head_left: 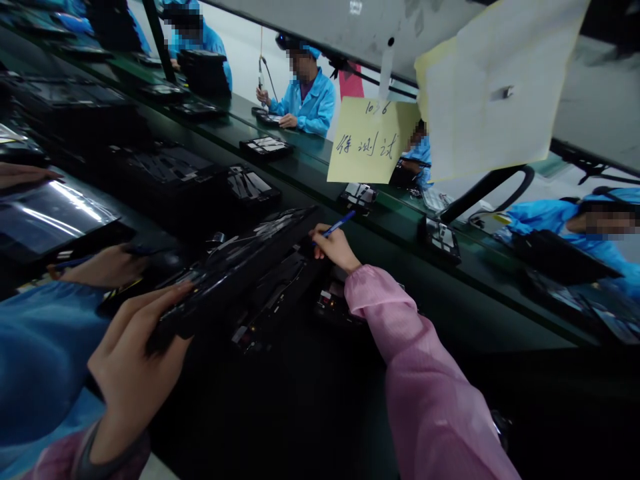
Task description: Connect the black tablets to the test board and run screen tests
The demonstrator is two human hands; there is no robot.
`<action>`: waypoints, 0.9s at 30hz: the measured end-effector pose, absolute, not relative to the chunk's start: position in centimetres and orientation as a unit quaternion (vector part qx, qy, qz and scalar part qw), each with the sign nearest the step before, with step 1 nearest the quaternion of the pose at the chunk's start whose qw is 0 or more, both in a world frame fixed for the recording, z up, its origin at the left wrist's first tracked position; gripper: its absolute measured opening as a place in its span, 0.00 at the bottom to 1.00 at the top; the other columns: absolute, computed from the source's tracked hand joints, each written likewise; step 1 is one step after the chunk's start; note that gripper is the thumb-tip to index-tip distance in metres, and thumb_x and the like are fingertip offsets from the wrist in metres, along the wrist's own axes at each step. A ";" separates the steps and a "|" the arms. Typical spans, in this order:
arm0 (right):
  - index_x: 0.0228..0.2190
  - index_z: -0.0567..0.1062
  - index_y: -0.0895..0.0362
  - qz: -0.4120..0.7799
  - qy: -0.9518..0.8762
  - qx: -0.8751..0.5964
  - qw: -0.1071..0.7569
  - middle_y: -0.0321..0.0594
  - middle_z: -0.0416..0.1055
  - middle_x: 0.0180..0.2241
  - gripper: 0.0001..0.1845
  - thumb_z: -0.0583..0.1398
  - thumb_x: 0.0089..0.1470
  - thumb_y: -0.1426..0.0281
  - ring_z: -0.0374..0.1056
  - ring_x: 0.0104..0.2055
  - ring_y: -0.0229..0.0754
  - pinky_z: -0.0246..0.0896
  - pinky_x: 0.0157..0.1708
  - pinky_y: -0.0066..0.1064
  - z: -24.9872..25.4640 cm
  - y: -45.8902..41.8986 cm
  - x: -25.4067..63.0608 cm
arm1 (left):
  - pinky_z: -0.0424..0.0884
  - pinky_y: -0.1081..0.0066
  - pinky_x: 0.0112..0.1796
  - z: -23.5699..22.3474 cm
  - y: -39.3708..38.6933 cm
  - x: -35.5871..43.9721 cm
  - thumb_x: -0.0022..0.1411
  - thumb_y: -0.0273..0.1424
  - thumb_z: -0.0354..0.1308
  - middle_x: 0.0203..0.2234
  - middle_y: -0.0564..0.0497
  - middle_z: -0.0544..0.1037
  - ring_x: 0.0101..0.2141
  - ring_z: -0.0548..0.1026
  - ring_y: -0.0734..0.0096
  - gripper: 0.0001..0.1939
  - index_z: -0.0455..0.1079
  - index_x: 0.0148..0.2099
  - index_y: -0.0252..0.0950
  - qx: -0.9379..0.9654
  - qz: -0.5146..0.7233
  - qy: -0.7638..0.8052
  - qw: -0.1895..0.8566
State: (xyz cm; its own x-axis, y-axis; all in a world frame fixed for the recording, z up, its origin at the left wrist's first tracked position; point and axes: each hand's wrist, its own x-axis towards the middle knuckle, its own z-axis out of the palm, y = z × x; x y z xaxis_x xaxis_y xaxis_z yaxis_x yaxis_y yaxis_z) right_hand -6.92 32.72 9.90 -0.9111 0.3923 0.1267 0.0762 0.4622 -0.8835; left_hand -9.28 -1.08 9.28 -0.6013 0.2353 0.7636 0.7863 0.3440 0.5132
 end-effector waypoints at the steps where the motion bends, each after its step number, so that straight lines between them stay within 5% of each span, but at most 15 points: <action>1: 0.23 0.66 0.54 0.511 -0.821 -0.169 0.191 0.28 0.62 0.12 0.16 0.57 0.55 0.57 0.63 0.14 0.34 0.55 0.15 0.22 10.0 33.2 -7.0 | 0.71 0.65 0.47 9.1 -1.0 -9.0 0.57 0.23 0.62 0.42 0.50 0.78 0.42 0.76 0.66 0.22 0.72 0.53 0.42 -0.344 -0.461 -0.764 0.291; 5: 0.28 0.74 0.55 0.515 -0.790 -0.224 0.247 0.34 0.74 0.23 0.17 0.58 0.54 0.54 0.73 0.29 0.37 0.66 0.29 0.25 10.6 34.5 -6.6 | 0.70 0.64 0.50 7.4 -1.2 -7.8 0.62 0.23 0.56 0.49 0.51 0.75 0.46 0.75 0.65 0.23 0.67 0.58 0.47 -0.420 -0.403 -0.778 0.236; 11: 0.38 0.79 0.52 0.396 -0.887 -0.219 0.094 0.36 0.77 0.42 0.17 0.58 0.57 0.54 0.72 0.48 0.43 0.62 0.49 0.32 11.6 32.2 -5.5 | 0.75 0.55 0.48 4.8 -3.4 -6.4 0.60 0.43 0.58 0.63 0.44 0.59 0.57 0.67 0.50 0.35 0.53 0.67 0.48 -0.405 -0.397 -0.819 0.091; 14: 0.40 0.78 0.53 0.313 -0.923 -0.220 0.050 0.40 0.77 0.44 0.19 0.57 0.58 0.54 0.71 0.48 0.45 0.61 0.49 0.32 12.5 30.7 -5.8 | 0.69 0.43 0.52 3.2 -3.2 -4.9 0.52 0.55 0.58 0.63 0.36 0.57 0.60 0.61 0.39 0.52 0.43 0.71 0.39 -0.256 -0.421 -0.865 0.099; 17: 0.37 0.78 0.56 0.271 -0.935 -0.228 0.034 0.44 0.77 0.41 0.18 0.58 0.58 0.55 0.72 0.47 0.47 0.62 0.46 0.31 13.3 29.9 -6.4 | 0.60 0.38 0.56 1.8 -1.7 -3.1 0.49 0.57 0.60 0.64 0.30 0.54 0.62 0.56 0.34 0.60 0.35 0.71 0.33 -0.234 -0.430 -0.869 0.068; 22: 0.30 0.78 0.56 0.308 -0.920 -0.240 0.029 0.42 0.77 0.33 0.16 0.64 0.51 0.55 0.73 0.40 0.46 0.64 0.39 0.30 13.5 29.8 -6.1 | 0.58 0.34 0.55 3.1 -0.4 -2.7 0.53 0.45 0.65 0.65 0.23 0.50 0.63 0.52 0.31 0.58 0.33 0.71 0.28 -0.243 -0.434 -0.862 0.102; 27: 0.29 0.78 0.57 0.377 -0.885 -0.259 0.081 0.42 0.77 0.29 0.17 0.65 0.48 0.55 0.72 0.36 0.44 0.66 0.36 0.31 13.6 29.1 -4.5 | 0.62 0.34 0.53 6.1 -1.6 -3.9 0.54 0.41 0.65 0.65 0.27 0.53 0.62 0.56 0.32 0.53 0.37 0.71 0.34 -0.278 -0.434 -0.844 0.145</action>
State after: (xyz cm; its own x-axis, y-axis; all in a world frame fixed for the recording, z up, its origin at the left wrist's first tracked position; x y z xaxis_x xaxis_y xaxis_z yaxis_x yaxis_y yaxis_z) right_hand -4.51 29.13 13.57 -0.8525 0.5202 -0.0514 0.3975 0.5814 -0.7099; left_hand -3.91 -1.60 6.05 -0.8036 0.3435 0.4860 0.5952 0.4683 0.6530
